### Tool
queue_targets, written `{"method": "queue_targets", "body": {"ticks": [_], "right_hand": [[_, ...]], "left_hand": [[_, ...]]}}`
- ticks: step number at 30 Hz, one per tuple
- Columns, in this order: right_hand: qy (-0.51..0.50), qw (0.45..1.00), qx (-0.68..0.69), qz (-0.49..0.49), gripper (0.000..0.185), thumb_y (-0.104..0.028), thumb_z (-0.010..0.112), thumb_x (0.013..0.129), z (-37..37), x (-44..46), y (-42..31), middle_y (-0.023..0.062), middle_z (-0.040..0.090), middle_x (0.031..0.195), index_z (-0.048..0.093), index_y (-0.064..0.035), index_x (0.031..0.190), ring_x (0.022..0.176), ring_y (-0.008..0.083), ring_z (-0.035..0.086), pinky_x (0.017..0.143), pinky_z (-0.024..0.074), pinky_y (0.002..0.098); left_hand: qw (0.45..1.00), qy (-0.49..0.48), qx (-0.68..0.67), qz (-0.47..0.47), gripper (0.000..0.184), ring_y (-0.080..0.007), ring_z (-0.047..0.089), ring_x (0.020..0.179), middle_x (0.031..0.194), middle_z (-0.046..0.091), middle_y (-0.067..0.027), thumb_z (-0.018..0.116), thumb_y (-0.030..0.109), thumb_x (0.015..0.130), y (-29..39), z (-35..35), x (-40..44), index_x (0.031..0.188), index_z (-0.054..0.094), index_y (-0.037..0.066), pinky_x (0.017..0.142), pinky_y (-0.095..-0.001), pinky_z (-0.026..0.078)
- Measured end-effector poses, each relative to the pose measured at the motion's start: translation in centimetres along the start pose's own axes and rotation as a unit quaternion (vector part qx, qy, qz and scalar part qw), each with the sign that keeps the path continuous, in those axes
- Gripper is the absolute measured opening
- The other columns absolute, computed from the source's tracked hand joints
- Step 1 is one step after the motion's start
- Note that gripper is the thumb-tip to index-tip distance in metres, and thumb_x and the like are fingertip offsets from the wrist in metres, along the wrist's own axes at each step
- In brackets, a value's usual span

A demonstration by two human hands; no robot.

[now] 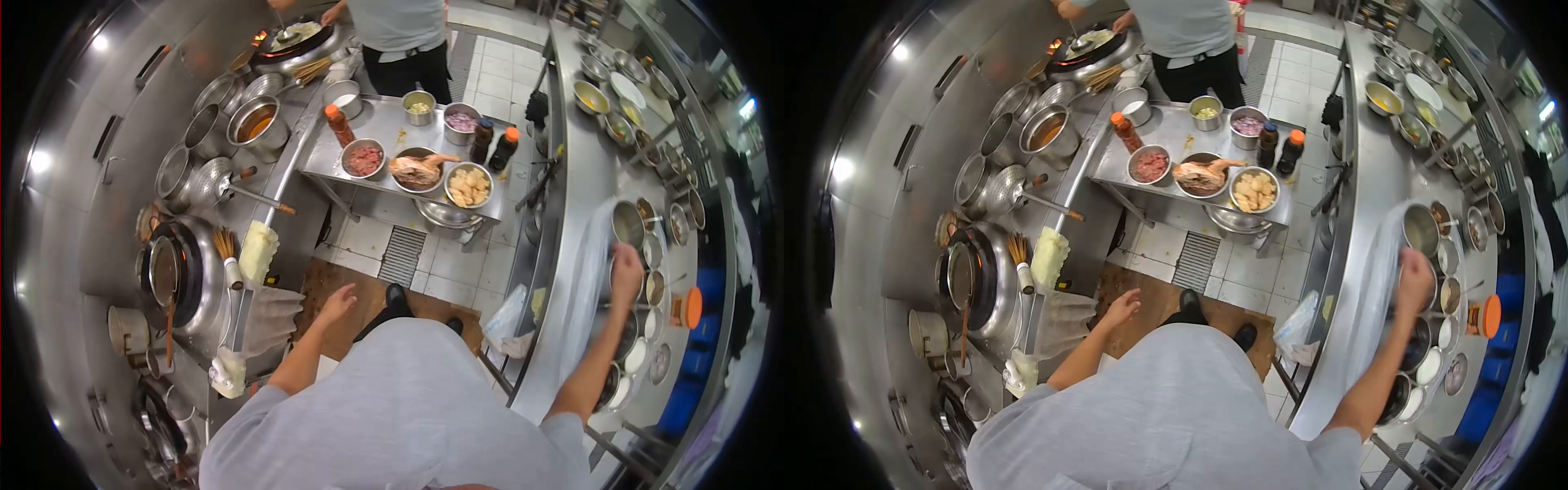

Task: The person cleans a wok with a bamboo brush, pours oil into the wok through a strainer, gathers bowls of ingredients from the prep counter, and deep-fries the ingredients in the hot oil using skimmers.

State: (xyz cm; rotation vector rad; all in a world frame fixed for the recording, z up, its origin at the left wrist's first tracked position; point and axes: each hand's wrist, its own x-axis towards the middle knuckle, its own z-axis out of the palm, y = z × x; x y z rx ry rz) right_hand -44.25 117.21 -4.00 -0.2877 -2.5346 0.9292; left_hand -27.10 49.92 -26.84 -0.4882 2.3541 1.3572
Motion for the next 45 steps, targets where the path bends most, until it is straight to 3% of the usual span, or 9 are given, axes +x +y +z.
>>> {"method": "queue_targets", "body": {"ticks": [6, 9, 11, 14, 18, 25, 34, 41, 45], "right_hand": [[-0.139, 0.984, -0.023, -0.114, 0.06, -0.01, 0.064, 0.077, 29.7, 0.5, -5.6, 0.0133, 0.064, 0.101, 0.046, -0.0045, 0.133, 0.08, 0.0188, 0.064, 0.071, 0.0522, 0.0332], [-0.182, 0.976, 0.0, 0.118, 0.052, -0.022, 0.062, 0.085, 39.3, 1.7, -1.5, 0.0129, 0.064, 0.09, 0.045, -0.0026, 0.131, 0.064, 0.0208, 0.064, 0.053, 0.0553, 0.0356], [-0.201, 0.83, 0.306, 0.42, 0.044, -0.023, 0.059, 0.089, 39.9, 0.6, -4.6, 0.0142, 0.063, 0.093, 0.045, -0.003, 0.126, 0.058, 0.024, 0.063, 0.05, 0.0568, 0.0356], [-0.226, 0.823, 0.294, 0.431, 0.041, -0.025, 0.056, 0.091, 42.4, 0.1, -3.8, 0.0153, 0.062, 0.102, 0.043, -0.0025, 0.123, 0.069, 0.0283, 0.066, 0.052, 0.0578, 0.0369], [-0.243, 0.798, 0.441, 0.331, 0.036, -0.022, 0.053, 0.093, 40.2, -1.6, -3.7, 0.0188, 0.064, 0.106, 0.051, 0.0031, 0.119, 0.086, 0.0323, 0.068, 0.073, 0.0599, 0.0434], [-0.291, 0.878, 0.319, 0.207, 0.025, -0.015, 0.057, 0.091, 37.4, -2.3, -0.6, 0.0151, 0.057, 0.094, 0.042, -0.001, 0.106, 0.069, 0.024, 0.065, 0.049, 0.0591, 0.0336], [-0.701, 0.648, 0.299, -0.009, 0.008, -0.01, 0.052, 0.093, 35.6, -12.8, -30.2, 0.0074, 0.056, 0.084, 0.048, -0.004, 0.09, 0.062, 0.0163, 0.062, 0.046, 0.0563, 0.0273], [-0.821, 0.494, 0.267, -0.102, 0.01, -0.007, 0.052, 0.093, 37.1, -31.9, -47.9, 0.0078, 0.056, 0.077, 0.045, -0.0037, 0.087, 0.056, 0.0171, 0.061, 0.045, 0.0569, 0.0294], [-0.872, 0.412, 0.229, -0.134, 0.011, -0.009, 0.053, 0.093, 35.9, -43.1, -55.6, 0.0077, 0.056, 0.077, 0.045, -0.0037, 0.088, 0.055, 0.0167, 0.061, 0.045, 0.0568, 0.0291]], "left_hand": [[0.987, 0.04, -0.131, -0.079, 0.035, -0.0135, 0.061, 0.072, 0.097, 0.064, -0.0061, 0.062, 0.02, 0.09, -10.6, -2.3, 1.3, 0.123, 0.057, 0.01, 0.061, -0.0293, 0.052], [0.936, 0.078, -0.275, -0.204, 0.026, -0.0147, 0.06, 0.07, 0.09, 0.06, -0.0041, 0.06, 0.018, 0.09, -16.1, -4.7, -3.1, 0.115, 0.058, 0.013, 0.059, -0.0322, 0.052], [0.903, 0.105, -0.285, -0.305, 0.027, -0.018, 0.06, 0.073, 0.093, 0.058, -0.0043, 0.058, 0.018, 0.091, -18.4, -6.1, -6.5, 0.117, 0.054, 0.015, 0.06, -0.0363, 0.052], [0.872, 0.145, -0.308, -0.351, 0.032, -0.0212, 0.06, 0.075, 0.097, 0.057, -0.0042, 0.056, 0.02, 0.09, -21.0, -7.1, -11.1, 0.121, 0.05, 0.016, 0.061, -0.0401, 0.052], [0.861, 0.23, -0.333, -0.307, 0.039, -0.0215, 0.061, 0.081, 0.101, 0.058, -0.0053, 0.054, 0.023, 0.087, -21.8, -4.5, -13.9, 0.125, 0.049, 0.014, 0.064, -0.0401, 0.054], [0.911, 0.224, -0.3, -0.174, 0.035, -0.0147, 0.061, 0.082, 0.105, 0.063, -0.0052, 0.059, 0.026, 0.092, -7.6, 0.8, -13.7, 0.123, 0.056, 0.01, 0.068, -0.0305, 0.052], [0.9, 0.121, -0.418, -0.03, 0.037, -0.0164, 0.059, 0.101, 0.115, 0.057, -0.0071, 0.051, 0.03, 0.098, 8.5, -5.7, -13.6, 0.129, 0.05, 0.011, 0.078, -0.0335, 0.054], [0.827, 0.413, -0.381, -0.021, 0.016, -0.0114, 0.057, 0.087, 0.096, 0.057, -0.0039, 0.055, 0.02, 0.096, 0.9, -11.1, -23.4, 0.098, 0.047, 0.006, 0.068, -0.0265, 0.052], [0.664, 0.662, -0.347, -0.026, 0.016, -0.0123, 0.055, 0.075, 0.078, 0.057, -0.0042, 0.057, 0.018, 0.093, -6.1, -13.2, -30.7, 0.091, 0.048, 0.005, 0.066, -0.0274, 0.047]]}}
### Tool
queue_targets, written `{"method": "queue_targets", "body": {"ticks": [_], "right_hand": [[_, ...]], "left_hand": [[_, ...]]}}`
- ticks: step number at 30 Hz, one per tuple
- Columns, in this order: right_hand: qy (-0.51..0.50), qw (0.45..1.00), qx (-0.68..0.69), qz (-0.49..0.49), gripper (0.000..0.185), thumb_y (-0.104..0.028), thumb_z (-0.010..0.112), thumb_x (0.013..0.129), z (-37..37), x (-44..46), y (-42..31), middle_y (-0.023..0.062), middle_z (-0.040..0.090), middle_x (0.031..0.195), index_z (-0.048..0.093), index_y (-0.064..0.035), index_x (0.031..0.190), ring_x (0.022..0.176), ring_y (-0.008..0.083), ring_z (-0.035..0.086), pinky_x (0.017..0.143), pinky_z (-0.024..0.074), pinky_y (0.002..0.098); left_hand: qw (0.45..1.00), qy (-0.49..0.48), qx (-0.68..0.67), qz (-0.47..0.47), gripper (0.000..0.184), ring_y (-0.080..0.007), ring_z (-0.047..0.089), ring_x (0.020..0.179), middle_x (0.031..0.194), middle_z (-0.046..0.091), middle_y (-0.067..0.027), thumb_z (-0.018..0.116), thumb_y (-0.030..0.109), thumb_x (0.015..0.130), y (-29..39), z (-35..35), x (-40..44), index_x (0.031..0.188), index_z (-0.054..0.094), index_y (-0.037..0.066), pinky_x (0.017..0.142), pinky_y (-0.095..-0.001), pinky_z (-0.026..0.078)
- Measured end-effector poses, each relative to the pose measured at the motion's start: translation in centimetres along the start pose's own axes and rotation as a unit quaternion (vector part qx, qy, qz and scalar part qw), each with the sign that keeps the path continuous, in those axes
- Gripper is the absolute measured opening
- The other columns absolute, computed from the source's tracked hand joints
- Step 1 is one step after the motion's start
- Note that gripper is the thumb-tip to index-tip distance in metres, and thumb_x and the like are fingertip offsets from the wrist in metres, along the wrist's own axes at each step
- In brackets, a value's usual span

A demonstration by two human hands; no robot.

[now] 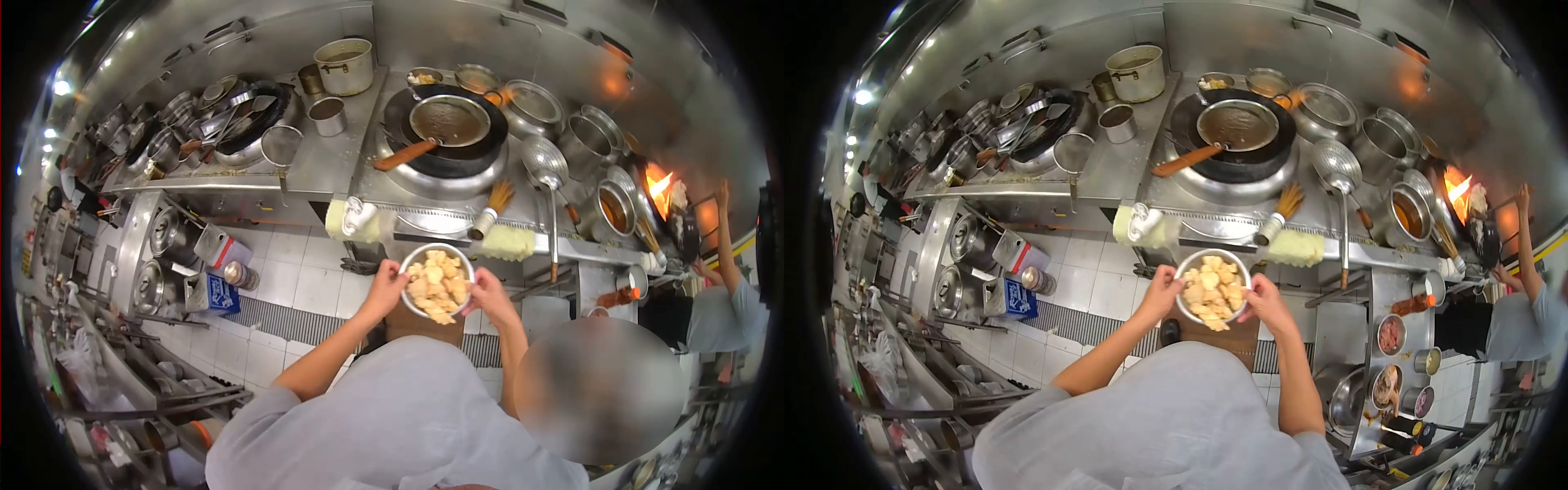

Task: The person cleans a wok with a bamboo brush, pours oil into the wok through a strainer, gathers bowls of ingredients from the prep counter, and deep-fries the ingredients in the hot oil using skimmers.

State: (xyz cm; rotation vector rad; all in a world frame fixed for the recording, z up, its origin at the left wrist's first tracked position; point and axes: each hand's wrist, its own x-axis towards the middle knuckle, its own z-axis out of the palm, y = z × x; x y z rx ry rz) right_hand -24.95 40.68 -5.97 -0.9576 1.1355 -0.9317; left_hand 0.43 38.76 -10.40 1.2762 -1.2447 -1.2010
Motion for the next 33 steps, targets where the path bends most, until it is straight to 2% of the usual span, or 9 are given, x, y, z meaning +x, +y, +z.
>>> {"method": "queue_targets", "body": {"ticks": [2, 4, 8, 10, 14, 17, 21, 30, 33], "right_hand": [[-0.075, 0.996, -0.049, 0.024, 0.012, -0.013, 0.054, 0.094, 4.0, 4.4, -1.5, 0.0063, 0.056, 0.08, 0.045, -0.0047, 0.092, 0.062, 0.016, 0.063, 0.051, 0.0577, 0.0289], [-0.084, 0.996, 0.016, -0.024, 0.019, -0.023, 0.054, 0.096, 7.0, 9.7, -1.3, 0.0083, 0.059, 0.095, 0.047, -0.0056, 0.102, 0.086, 0.0196, 0.064, 0.072, 0.0584, 0.0378], [0.036, 0.951, 0.307, 0.011, 0.048, -0.043, 0.055, 0.094, 12.6, 22.6, -3.8, 0.0189, 0.046, 0.132, 0.042, -0.008, 0.123, 0.119, 0.0299, 0.048, 0.103, 0.0398, 0.0506], [-0.034, 0.89, 0.454, 0.012, 0.049, -0.043, 0.057, 0.093, 14.4, 27.8, -6.4, 0.0194, 0.045, 0.126, 0.041, -0.0048, 0.119, 0.115, 0.0315, 0.048, 0.104, 0.0394, 0.0509], [0.062, 0.828, 0.557, 0.029, 0.031, -0.024, 0.059, 0.093, 16.1, 31.2, -12.4, 0.0169, 0.051, 0.104, 0.044, -0.0014, 0.107, 0.095, 0.0279, 0.054, 0.091, 0.0487, 0.0464], [0.036, 0.796, 0.603, 0.047, 0.012, 0.009, 0.051, 0.08, 12.9, 30.2, -15.0, 0.0103, 0.047, 0.076, 0.043, 0.0024, 0.086, 0.064, 0.0185, 0.047, 0.059, 0.0456, 0.0302], [-0.09, 0.778, 0.611, 0.117, 0.015, 0.008, 0.048, 0.084, 7.3, 25.3, -16.8, 0.0089, 0.044, 0.081, 0.038, 0.0053, 0.094, 0.067, 0.0152, 0.047, 0.058, 0.0423, 0.0257], [-0.022, 0.947, 0.301, 0.106, 0.017, 0.005, 0.054, 0.08, 0.9, 25.0, -22.2, 0.0122, 0.052, 0.08, 0.043, 0.007, 0.094, 0.061, 0.0154, 0.052, 0.051, 0.0441, 0.0262], [0.04, 0.982, 0.179, 0.05, 0.026, 0.003, 0.054, 0.08, -0.5, 28.8, -25.3, 0.0122, 0.053, 0.08, 0.042, -0.0036, 0.103, 0.058, 0.0154, 0.051, 0.046, 0.0434, 0.0292]], "left_hand": [[0.999, -0.02, 0.034, -0.025, 0.015, -0.0117, 0.055, 0.076, 0.079, 0.058, -0.0047, 0.056, 0.016, 0.093, -0.8, -6.0, 2.1, 0.088, 0.048, 0.004, 0.068, -0.0266, 0.046], [0.998, 0.01, 0.066, -0.021, 0.013, -0.0102, 0.055, 0.074, 0.08, 0.058, -0.005, 0.055, 0.014, 0.093, -2.5, -11.3, 4.0, 0.087, 0.05, 0.003, 0.062, -0.0258, 0.046], [0.991, 0.13, 0.009, -0.012, 0.011, -0.0086, 0.054, 0.068, 0.08, 0.058, -0.0036, 0.053, 0.014, 0.094, 0.2, -18.9, 5.8, 0.091, 0.052, 0.003, 0.056, -0.0234, 0.046], [0.989, 0.147, 0.032, 0.007, 0.011, -0.0083, 0.055, 0.067, 0.083, 0.059, -0.006, 0.053, 0.013, 0.094, 0.3, -22.5, 6.8, 0.089, 0.051, 0.003, 0.051, -0.0243, 0.046], [0.974, 0.217, -0.067, -0.007, 0.012, -0.014, 0.061, 0.074, 0.085, 0.059, -0.0082, 0.052, 0.013, 0.094, -1.2, -27.3, 7.9, 0.09, 0.049, 0.002, 0.061, -0.0274, 0.054], [0.963, 0.25, -0.096, -0.018, 0.011, -0.0163, 0.062, 0.081, 0.091, 0.058, -0.0093, 0.05, 0.013, 0.094, -1.4, -28.5, 8.3, 0.093, 0.049, 0.002, 0.066, -0.0316, 0.058], [0.949, 0.289, -0.119, -0.035, 0.012, -0.018, 0.062, 0.086, 0.094, 0.056, -0.0105, 0.049, 0.014, 0.094, -2.3, -28.2, 8.6, 0.09, 0.046, 0.003, 0.069, -0.0347, 0.06], [0.936, 0.325, -0.124, -0.048, 0.016, -0.0193, 0.061, 0.084, 0.09, 0.053, -0.009, 0.049, 0.014, 0.093, -2.0, -26.8, 10.4, 0.083, 0.042, 0.005, 0.066, -0.0345, 0.06], [0.928, 0.345, -0.134, -0.052, 0.019, -0.0186, 0.061, 0.083, 0.09, 0.053, -0.0094, 0.051, 0.016, 0.094, -2.5, -26.7, 10.0, 0.083, 0.041, 0.005, 0.065, -0.0341, 0.06]]}}
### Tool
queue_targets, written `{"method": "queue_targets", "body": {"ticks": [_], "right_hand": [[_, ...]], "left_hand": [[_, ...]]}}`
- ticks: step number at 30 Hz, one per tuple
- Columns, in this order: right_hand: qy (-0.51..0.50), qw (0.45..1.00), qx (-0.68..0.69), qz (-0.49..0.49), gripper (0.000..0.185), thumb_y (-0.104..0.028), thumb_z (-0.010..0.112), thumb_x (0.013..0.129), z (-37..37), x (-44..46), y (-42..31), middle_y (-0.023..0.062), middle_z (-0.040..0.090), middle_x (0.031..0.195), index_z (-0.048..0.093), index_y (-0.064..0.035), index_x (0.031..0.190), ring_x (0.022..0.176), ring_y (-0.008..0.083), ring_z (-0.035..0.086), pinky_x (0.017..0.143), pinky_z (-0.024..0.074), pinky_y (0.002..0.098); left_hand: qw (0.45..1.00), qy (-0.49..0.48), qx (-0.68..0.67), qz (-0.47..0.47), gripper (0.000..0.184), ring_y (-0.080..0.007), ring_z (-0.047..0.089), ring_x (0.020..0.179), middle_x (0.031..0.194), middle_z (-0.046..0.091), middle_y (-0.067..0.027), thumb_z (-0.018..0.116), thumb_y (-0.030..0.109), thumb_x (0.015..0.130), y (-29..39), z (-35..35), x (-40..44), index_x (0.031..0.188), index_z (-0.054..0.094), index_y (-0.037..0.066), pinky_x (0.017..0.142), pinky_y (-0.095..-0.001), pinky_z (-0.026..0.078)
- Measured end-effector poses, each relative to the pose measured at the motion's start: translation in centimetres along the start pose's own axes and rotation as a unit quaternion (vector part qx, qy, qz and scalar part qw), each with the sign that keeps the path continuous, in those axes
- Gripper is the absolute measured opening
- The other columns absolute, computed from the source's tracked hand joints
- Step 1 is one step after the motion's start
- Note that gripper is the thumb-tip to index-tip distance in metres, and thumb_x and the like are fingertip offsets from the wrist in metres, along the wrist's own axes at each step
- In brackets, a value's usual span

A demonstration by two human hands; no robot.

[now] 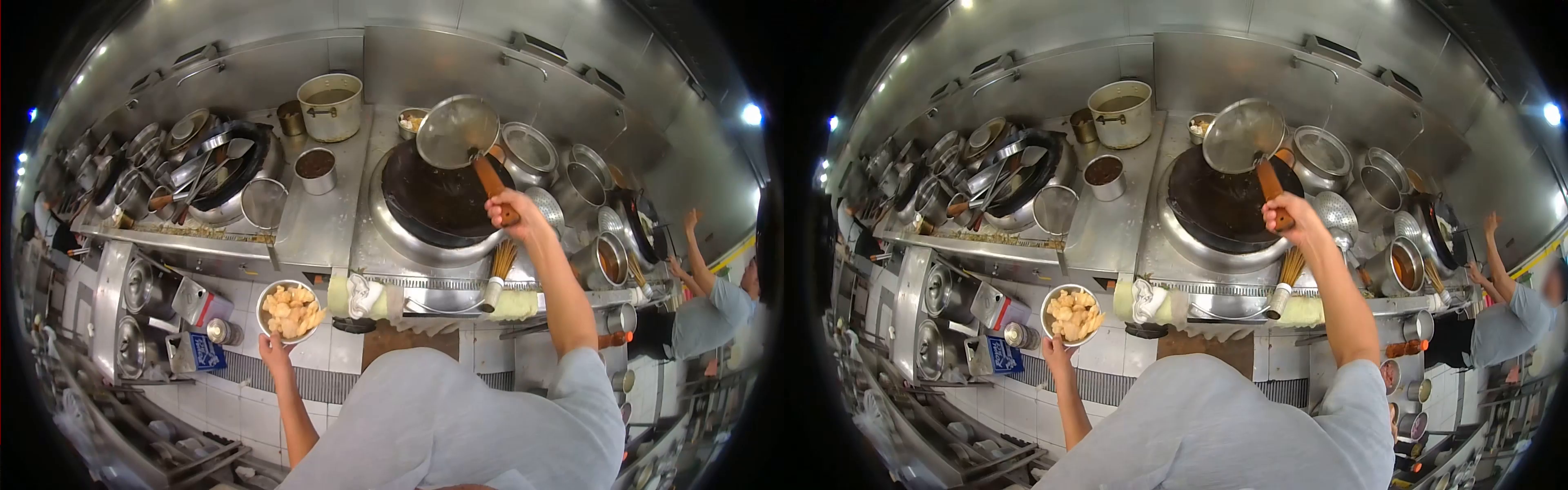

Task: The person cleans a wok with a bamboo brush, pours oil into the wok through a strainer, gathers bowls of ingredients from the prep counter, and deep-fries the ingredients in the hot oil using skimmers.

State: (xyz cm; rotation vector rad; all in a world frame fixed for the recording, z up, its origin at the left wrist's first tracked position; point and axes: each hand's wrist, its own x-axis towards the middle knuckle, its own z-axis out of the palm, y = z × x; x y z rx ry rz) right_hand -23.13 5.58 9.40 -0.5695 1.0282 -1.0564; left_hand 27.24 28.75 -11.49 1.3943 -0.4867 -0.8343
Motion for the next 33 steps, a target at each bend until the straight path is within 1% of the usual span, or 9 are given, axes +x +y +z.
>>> {"method": "queue_targets", "body": {"ticks": [5, 9, 11, 15, 19, 23, 26, 30, 33], "right_hand": [[0.031, 0.98, -0.155, -0.123, 0.04, 0.001, 0.049, 0.081, 1.8, 6.6, -4.2, 0.0087, 0.052, 0.078, 0.041, -0.0082, 0.12, 0.054, 0.0149, 0.048, 0.044, 0.0433, 0.031], [0.235, 0.794, -0.504, -0.246, 0.079, -0.006, 0.057, 0.078, -0.1, 15.0, -4.0, 0.0149, 0.057, 0.088, 0.026, -0.0216, 0.148, 0.067, 0.0263, 0.062, 0.054, 0.0522, 0.037], [0.35, 0.509, -0.718, -0.322, 0.078, -0.008, 0.058, 0.078, -2.1, 18.1, -2.7, 0.022, 0.056, 0.103, 0.026, -0.022, 0.148, 0.088, 0.0405, 0.064, 0.073, 0.0533, 0.0462], [0.276, 0.498, -0.795, -0.21, 0.071, -0.01, 0.055, 0.082, -2.9, 17.2, -4.8, 0.0265, 0.054, 0.109, 0.029, -0.0197, 0.147, 0.096, 0.043, 0.062, 0.082, 0.0504, 0.0496], [0.306, 0.541, -0.72, -0.308, 0.07, -0.007, 0.052, 0.082, -5.6, 13.5, -1.8, 0.0273, 0.058, 0.107, 0.028, -0.0195, 0.147, 0.089, 0.0389, 0.065, 0.071, 0.0533, 0.0463], [0.14, 0.908, -0.36, -0.161, 0.068, -0.001, 0.05, 0.084, -2.2, 2.0, 1.1, 0.0032, 0.05, 0.076, 0.029, -0.0192, 0.146, 0.05, 0.0113, 0.046, 0.038, 0.0381, 0.027], [0.053, 0.973, -0.196, -0.107, 0.068, 0.0, 0.051, 0.083, -2.6, -4.9, 5.6, 0.0001, 0.046, 0.075, 0.031, -0.0208, 0.144, 0.05, 0.0082, 0.042, 0.038, 0.0352, 0.0237], [0.053, 0.991, -0.111, -0.045, 0.065, 0.001, 0.051, 0.084, -1.3, -12.0, 10.3, 0.0008, 0.045, 0.071, 0.032, -0.0201, 0.142, 0.048, 0.0096, 0.042, 0.038, 0.0338, 0.0248], [0.006, 0.999, 0.035, 0.012, 0.06, 0.003, 0.049, 0.085, -0.4, -14.7, 12.6, 0.0019, 0.047, 0.081, 0.033, -0.0217, 0.137, 0.057, 0.0094, 0.044, 0.041, 0.0346, 0.0246]], "left_hand": [[0.999, 0.04, -0.005, 0.007, 0.018, -0.0173, 0.058, 0.08, 0.089, 0.052, -0.0095, 0.05, 0.017, 0.095, 0.6, -1.0, -2.0, 0.084, 0.041, 0.004, 0.063, -0.0339, 0.06], [0.997, 0.072, 0.034, -0.003, 0.017, -0.0174, 0.058, 0.079, 0.091, 0.052, -0.0094, 0.049, 0.018, 0.095, -0.9, -3.6, -2.9, 0.087, 0.043, 0.003, 0.062, -0.0336, 0.06], [0.995, 0.081, 0.049, -0.007, 0.017, -0.0176, 0.059, 0.079, 0.092, 0.052, -0.0095, 0.048, 0.018, 0.095, -1.1, -3.8, -2.9, 0.088, 0.044, 0.003, 0.062, -0.0334, 0.06], [0.997, 0.07, 0.018, -0.009, 0.016, -0.0182, 0.061, 0.078, 0.093, 0.053, -0.0104, 0.048, 0.018, 0.095, -1.7, -2.8, -2.3, 0.093, 0.047, 0.002, 0.061, -0.0322, 0.059], [0.999, 0.008, -0.01, -0.037, 0.018, -0.0199, 0.063, 0.079, 0.096, 0.058, -0.0121, 0.05, 0.017, 0.094, 2.3, 2.8, -0.9, 0.102, 0.05, 0.001, 0.058, -0.0312, 0.057], [0.99, -0.135, 0.024, 0.013, 0.027, -0.0169, 0.065, 0.077, 0.098, 0.062, -0.0115, 0.052, 0.02, 0.093, 3.6, 9.9, 4.8, 0.112, 0.052, 0.001, 0.049, -0.026, 0.052], [0.971, -0.227, 0.057, 0.049, 0.021, -0.0148, 0.063, 0.067, 0.089, 0.063, -0.0084, 0.054, 0.02, 0.093, 7.1, 18.6, 7.8, 0.105, 0.056, 0.002, 0.046, -0.0256, 0.051], [0.891, -0.247, 0.276, 0.262, 0.018, -0.0241, 0.064, 0.067, 0.092, 0.06, -0.0151, 0.055, 0.015, 0.089, 9.0, 31.0, 10.4, 0.098, 0.054, -0.001, 0.05, -0.0343, 0.053], [0.713, -0.176, 0.277, 0.62, 0.014, -0.0363, 0.064, 0.069, 0.099, 0.057, -0.0187, 0.054, 0.008, 0.085, 9.3, 39.7, 9.2, 0.097, 0.052, 0.002, 0.059, -0.045, 0.054]]}}
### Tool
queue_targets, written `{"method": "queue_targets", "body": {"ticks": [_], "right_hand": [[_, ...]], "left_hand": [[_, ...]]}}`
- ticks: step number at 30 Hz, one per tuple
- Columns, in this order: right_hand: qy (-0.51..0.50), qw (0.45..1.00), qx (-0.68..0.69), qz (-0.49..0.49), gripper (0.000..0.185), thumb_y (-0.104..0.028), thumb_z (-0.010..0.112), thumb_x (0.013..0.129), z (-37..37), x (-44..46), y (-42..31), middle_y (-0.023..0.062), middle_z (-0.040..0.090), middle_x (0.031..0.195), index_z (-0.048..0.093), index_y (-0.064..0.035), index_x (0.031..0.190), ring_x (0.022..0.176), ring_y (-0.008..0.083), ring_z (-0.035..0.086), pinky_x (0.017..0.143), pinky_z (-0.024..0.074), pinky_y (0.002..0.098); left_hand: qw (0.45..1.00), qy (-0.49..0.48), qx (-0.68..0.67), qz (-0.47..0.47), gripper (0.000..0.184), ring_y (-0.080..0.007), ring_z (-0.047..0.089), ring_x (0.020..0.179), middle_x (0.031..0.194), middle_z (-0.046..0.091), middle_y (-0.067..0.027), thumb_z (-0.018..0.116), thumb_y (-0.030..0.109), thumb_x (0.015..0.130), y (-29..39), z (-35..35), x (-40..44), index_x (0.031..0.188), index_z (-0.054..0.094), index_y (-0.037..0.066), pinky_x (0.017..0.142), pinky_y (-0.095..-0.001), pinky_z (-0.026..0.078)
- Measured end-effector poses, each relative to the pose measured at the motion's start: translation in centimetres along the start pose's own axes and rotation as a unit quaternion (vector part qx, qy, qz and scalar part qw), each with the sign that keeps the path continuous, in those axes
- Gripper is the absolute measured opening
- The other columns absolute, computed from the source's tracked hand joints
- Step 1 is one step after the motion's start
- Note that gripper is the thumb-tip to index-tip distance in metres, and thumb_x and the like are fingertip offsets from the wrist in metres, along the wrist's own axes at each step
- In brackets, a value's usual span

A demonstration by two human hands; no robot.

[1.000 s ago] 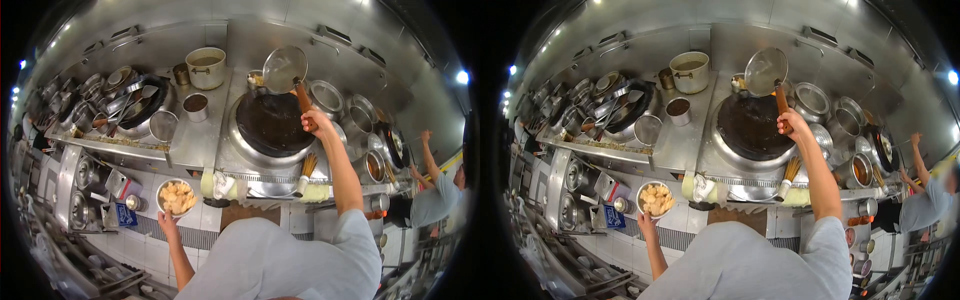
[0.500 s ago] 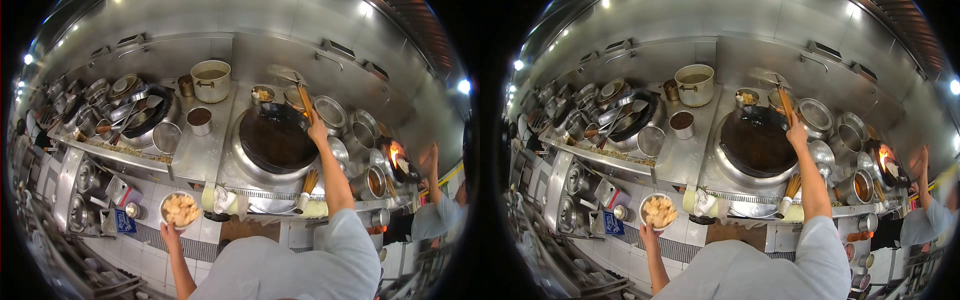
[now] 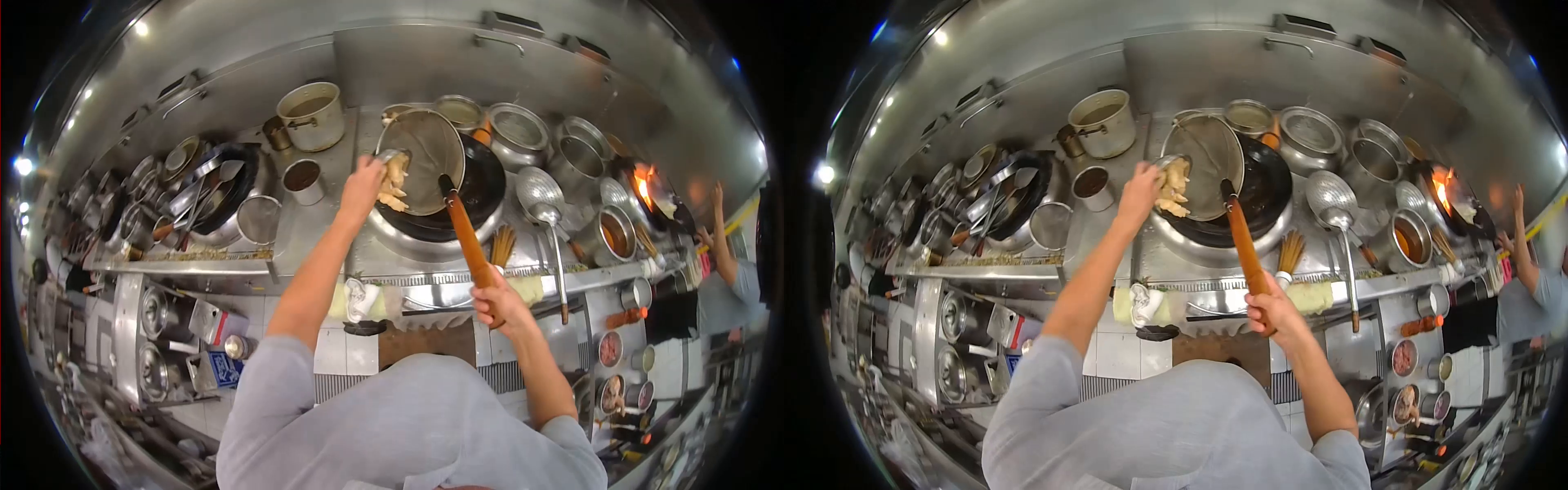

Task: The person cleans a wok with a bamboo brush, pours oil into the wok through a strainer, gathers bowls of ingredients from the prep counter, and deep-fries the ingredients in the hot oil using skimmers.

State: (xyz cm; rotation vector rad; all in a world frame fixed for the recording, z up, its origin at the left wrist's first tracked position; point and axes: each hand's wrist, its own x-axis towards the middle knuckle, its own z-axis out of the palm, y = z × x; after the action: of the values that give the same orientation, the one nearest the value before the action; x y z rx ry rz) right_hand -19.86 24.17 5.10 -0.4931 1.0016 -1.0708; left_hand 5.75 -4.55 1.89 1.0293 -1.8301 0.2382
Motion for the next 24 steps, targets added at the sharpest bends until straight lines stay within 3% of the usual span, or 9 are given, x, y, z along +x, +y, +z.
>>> {"method": "queue_targets", "body": {"ticks": [2, 6, 9, 13, 16, 17, 18, 19, 24], "right_hand": [[-0.007, 0.998, 0.064, 0.0, 0.059, 0.004, 0.048, 0.085, -0.2, 0.2, 0.3, 0.0027, 0.047, 0.083, 0.034, -0.0229, 0.135, 0.057, 0.0098, 0.044, 0.041, 0.0346, 0.0242], [-0.004, 0.988, 0.152, -0.001, 0.06, 0.005, 0.047, 0.085, -1.3, 1.4, 0.3, 0.0035, 0.046, 0.084, 0.032, -0.0234, 0.136, 0.058, 0.0103, 0.044, 0.041, 0.035, 0.0243], [0.003, 0.988, 0.15, -0.018, 0.048, 0.005, 0.048, 0.084, -2.7, 2.9, 0.6, 0.0039, 0.046, 0.08, 0.037, -0.0179, 0.125, 0.056, 0.01, 0.043, 0.04, 0.0337, 0.0233], [0.087, 0.995, -0.025, -0.049, 0.067, 0.002, 0.046, 0.083, -3.6, 4.0, 1.0, 0.0042, 0.047, 0.08, 0.029, -0.0233, 0.143, 0.057, 0.0098, 0.045, 0.041, 0.0369, 0.0248], [0.119, 0.971, -0.199, -0.054, 0.075, 0.003, 0.048, 0.081, -6.3, 6.6, 0.8, 0.0075, 0.053, 0.084, 0.027, -0.0232, 0.148, 0.061, 0.0153, 0.053, 0.047, 0.0436, 0.0312], [0.169, 0.881, -0.369, -0.242, 0.076, 0.003, 0.048, 0.08, -7.9, 9.0, 2.4, 0.0122, 0.053, 0.083, 0.027, -0.0221, 0.149, 0.067, 0.0241, 0.056, 0.055, 0.0461, 0.0367], [0.207, 0.726, -0.511, -0.412, 0.077, 0.003, 0.048, 0.078, -8.6, 10.3, 3.4, 0.0169, 0.053, 0.082, 0.027, -0.021, 0.149, 0.073, 0.0328, 0.059, 0.062, 0.0486, 0.0423], [0.254, 0.709, -0.535, -0.382, 0.079, 0.003, 0.051, 0.077, -7.2, 9.5, 2.9, 0.0227, 0.053, 0.09, 0.028, -0.0237, 0.149, 0.085, 0.0419, 0.058, 0.077, 0.0466, 0.0481], [0.343, 0.659, -0.619, -0.255, 0.076, -0.002, 0.058, 0.079, -3.8, 6.0, -0.6, 0.0229, 0.055, 0.099, 0.033, -0.0282, 0.146, 0.091, 0.0405, 0.059, 0.076, 0.0473, 0.0494]], "left_hand": [[0.98, -0.186, 0.029, 0.055, 0.014, -0.0428, 0.063, 0.076, 0.109, 0.052, -0.0196, 0.051, 0.004, 0.084, 1.3, 3.3, 2.6, 0.098, 0.05, 0.007, 0.069, -0.0516, 0.053], [0.977, -0.194, 0.078, 0.052, 0.015, -0.0435, 0.063, 0.081, 0.114, 0.051, -0.0196, 0.048, 0.004, 0.087, 0.7, 6.7, 7.8, 0.101, 0.049, 0.009, 0.071, -0.0528, 0.052], [0.994, -0.095, 0.05, 0.026, 0.023, -0.0436, 0.061, 0.08, 0.113, 0.052, -0.0178, 0.051, -0.001, 0.08, 0.5, 7.0, 9.6, 0.101, 0.052, 0.007, 0.066, -0.0509, 0.052], [0.997, 0.055, 0.052, -0.016, 0.021, -0.0393, 0.064, 0.071, 0.103, 0.058, -0.0188, 0.053, -0.001, 0.08, -1.3, 6.0, 7.6, 0.1, 0.053, 0.003, 0.062, -0.0451, 0.054], [0.948, 0.008, -0.125, -0.293, 0.016, -0.035, 0.062, 0.063, 0.096, 0.058, -0.0204, 0.054, 0.004, 0.082, -2.7, 1.5, 4.7, 0.097, 0.055, -0.002, 0.059, -0.0421, 0.055], [0.924, 0.014, -0.174, -0.34, 0.017, -0.0288, 0.062, 0.058, 0.091, 0.059, -0.0186, 0.054, 0.002, 0.081, -1.9, -1.7, 3.4, 0.098, 0.056, -0.003, 0.051, -0.0376, 0.055], [0.899, 0.026, -0.254, -0.356, 0.019, -0.0188, 0.063, 0.058, 0.09, 0.058, -0.014, 0.055, 0.0, 0.081, -3.6, -3.4, 1.4, 0.101, 0.056, -0.002, 0.042, -0.0294, 0.052], [0.882, 0.041, -0.295, -0.366, 0.019, -0.0168, 0.062, 0.06, 0.091, 0.058, -0.0119, 0.055, -0.001, 0.082, -3.5, -6.2, -0.2, 0.101, 0.056, -0.002, 0.044, -0.0283, 0.053], [0.828, 0.106, -0.305, -0.458, 0.015, -0.0143, 0.059, 0.073, 0.09, 0.052, -0.0075, 0.052, 0.003, 0.088, -7.2, -16.1, -13.1, 0.102, 0.05, 0.001, 0.05, -0.0269, 0.055]]}}
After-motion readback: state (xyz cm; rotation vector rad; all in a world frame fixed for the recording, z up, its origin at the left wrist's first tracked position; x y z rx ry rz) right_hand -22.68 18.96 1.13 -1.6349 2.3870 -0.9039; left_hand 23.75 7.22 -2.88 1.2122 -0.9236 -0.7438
